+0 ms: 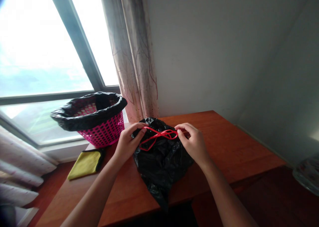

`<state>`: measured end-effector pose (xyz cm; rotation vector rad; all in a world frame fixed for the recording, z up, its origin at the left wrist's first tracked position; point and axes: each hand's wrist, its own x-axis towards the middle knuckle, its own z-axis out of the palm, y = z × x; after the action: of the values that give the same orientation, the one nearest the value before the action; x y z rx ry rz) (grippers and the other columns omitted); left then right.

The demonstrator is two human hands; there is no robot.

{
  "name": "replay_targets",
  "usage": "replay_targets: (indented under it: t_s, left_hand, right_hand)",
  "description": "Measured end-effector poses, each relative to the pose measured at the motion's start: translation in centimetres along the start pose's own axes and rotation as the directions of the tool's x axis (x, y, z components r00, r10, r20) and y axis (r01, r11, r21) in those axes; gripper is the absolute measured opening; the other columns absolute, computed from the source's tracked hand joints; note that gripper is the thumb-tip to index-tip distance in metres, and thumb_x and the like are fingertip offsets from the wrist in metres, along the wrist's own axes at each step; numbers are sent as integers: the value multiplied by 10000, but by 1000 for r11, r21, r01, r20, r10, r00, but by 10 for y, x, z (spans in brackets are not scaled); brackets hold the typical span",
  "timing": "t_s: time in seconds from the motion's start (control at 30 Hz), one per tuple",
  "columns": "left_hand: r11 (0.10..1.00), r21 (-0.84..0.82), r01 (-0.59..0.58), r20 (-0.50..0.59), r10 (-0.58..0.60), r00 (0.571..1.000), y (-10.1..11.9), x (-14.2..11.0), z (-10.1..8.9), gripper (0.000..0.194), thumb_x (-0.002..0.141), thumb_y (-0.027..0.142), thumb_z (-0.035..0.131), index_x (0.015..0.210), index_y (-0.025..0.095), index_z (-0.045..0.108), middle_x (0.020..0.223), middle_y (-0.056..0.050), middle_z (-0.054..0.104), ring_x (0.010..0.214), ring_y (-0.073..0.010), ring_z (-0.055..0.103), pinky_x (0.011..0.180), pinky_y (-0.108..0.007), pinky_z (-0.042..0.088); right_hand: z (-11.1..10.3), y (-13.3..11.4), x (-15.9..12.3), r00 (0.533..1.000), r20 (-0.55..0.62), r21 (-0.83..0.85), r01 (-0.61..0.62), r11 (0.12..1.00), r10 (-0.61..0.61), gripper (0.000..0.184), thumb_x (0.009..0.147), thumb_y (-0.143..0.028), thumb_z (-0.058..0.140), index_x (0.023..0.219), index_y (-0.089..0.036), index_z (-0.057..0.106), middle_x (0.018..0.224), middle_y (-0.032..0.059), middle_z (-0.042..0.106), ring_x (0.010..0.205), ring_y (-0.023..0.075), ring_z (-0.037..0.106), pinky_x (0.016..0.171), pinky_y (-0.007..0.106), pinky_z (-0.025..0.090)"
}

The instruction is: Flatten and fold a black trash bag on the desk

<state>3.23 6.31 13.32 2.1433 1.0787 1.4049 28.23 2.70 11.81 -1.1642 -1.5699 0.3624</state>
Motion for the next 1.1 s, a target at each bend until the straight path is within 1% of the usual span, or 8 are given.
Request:
replay_targets:
  t_s: [0.2, 0.3, 0.47, 0.6, 0.7, 0.83, 0.97, 1.1]
  left_hand:
    - [999, -7, 43, -11, -43, 999, -1, 0, 0, 202, 927, 351, 566, 894, 194, 689, 899, -41, 732, 833, -200, 665, 771, -283, 508]
    - [998, -11, 64, -82, -65, 995, -3, 0, 0, 197, 919, 341, 570, 861, 191, 685, 833, -19, 709, 779, -180, 635, 727, -263, 481]
    - [980, -125, 158, -217, -182, 959, -8, -2, 0, 216, 917, 339, 550, 805, 187, 655, 746, 4, 658, 696, -158, 576, 644, -247, 434]
    - [960, -199, 195, -265, -244, 933, -11, -2, -2, 148, 886, 260, 524, 829, 189, 640, 859, -17, 711, 819, -189, 629, 788, -294, 472]
    - [954, -214, 212, -276, -267, 923, -14, -2, -3, 136, 853, 219, 502, 817, 193, 630, 886, -25, 722, 867, -202, 651, 854, -325, 481]
    - [944, -240, 225, -276, -289, 917, -24, -5, -2, 139, 852, 233, 508, 840, 191, 639, 894, -30, 714, 893, -205, 651, 862, -331, 494]
    - [941, -252, 225, -242, -286, 927, -35, -16, 2, 136, 877, 266, 541, 943, 186, 628, 958, -40, 697, 929, -203, 654, 856, -326, 505]
    - [972, -80, 222, -231, -235, 944, -37, -39, 4, 198, 901, 266, 549, 1084, 199, 587, 1076, -63, 667, 984, -210, 646, 874, -339, 503]
  right_hand:
    - [-1, -5, 1, 987, 139, -44, 84, 995, -78, 262, 856, -210, 582, 1101, -230, 673, 1085, 65, 703, 933, 213, 665, 856, 353, 547]
    - [0, -4, 1, 992, 100, -78, 81, 994, -73, 246, 853, -182, 560, 1062, -227, 681, 998, 57, 711, 880, 205, 665, 816, 344, 543]
    - [1, 5, -1, 998, 3, 0, -63, 998, 63, 192, 863, -221, 560, 1003, -212, 691, 949, 52, 706, 867, 202, 669, 772, 326, 531]
    - [1, 10, -2, 978, -72, 198, -177, 964, 194, 270, 812, -243, 602, 1074, -205, 657, 884, 32, 675, 812, 189, 642, 745, 321, 524]
    - [-2, 13, -1, 955, -98, 431, -213, 877, 280, 304, 767, -219, 618, 1070, -209, 638, 829, 7, 650, 752, 162, 615, 689, 286, 511]
    - [-7, 22, 0, 886, -50, 657, -319, 683, 461, 272, 751, -234, 654, 1023, -220, 653, 872, 18, 675, 718, 157, 643, 624, 267, 519]
    - [-12, 31, -8, 826, 81, 737, -427, 524, 558, 238, 814, -350, 664, 1018, -227, 675, 959, 43, 710, 836, 181, 687, 717, 289, 565]
    - [-17, 45, -35, 813, 167, 737, -479, 477, 559, 358, 832, -432, 698, 1117, -222, 648, 1064, 56, 709, 972, 191, 681, 816, 283, 563]
